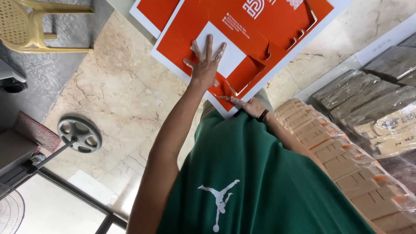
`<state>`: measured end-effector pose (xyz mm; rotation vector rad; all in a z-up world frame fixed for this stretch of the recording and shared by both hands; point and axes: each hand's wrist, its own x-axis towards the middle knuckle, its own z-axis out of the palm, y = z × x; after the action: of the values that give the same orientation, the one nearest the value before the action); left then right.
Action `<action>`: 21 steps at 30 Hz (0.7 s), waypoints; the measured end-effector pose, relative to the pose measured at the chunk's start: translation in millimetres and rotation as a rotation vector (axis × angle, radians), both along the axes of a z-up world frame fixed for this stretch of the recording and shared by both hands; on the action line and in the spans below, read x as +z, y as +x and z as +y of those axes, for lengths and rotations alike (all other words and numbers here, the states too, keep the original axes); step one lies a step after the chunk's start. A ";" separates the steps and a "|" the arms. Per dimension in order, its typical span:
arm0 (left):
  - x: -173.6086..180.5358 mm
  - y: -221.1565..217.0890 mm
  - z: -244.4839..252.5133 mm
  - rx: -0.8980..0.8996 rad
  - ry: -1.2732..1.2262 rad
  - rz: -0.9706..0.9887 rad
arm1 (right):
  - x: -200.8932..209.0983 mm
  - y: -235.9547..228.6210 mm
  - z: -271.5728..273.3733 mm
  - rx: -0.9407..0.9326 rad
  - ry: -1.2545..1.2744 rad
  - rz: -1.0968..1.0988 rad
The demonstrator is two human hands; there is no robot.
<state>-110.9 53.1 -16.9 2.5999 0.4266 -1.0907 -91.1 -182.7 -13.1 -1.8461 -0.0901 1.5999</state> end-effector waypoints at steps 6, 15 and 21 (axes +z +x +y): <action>-2.0 -6.4 -5.2 0.032 -0.016 0.035 | 45.2 -8.5 -3.7 -0.133 0.645 -0.039; -10.8 33.5 61.2 0.214 0.068 -0.414 | 5.0 4.5 -8.0 -0.061 0.057 0.114; -28.2 76.8 106.8 0.501 0.044 -0.566 | -97.5 7.3 -11.5 -0.959 0.034 0.299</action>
<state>-34.1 159.9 -45.2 2.4793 0.8891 -0.1737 -83.8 -194.2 -110.6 -1.2620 0.7765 1.1206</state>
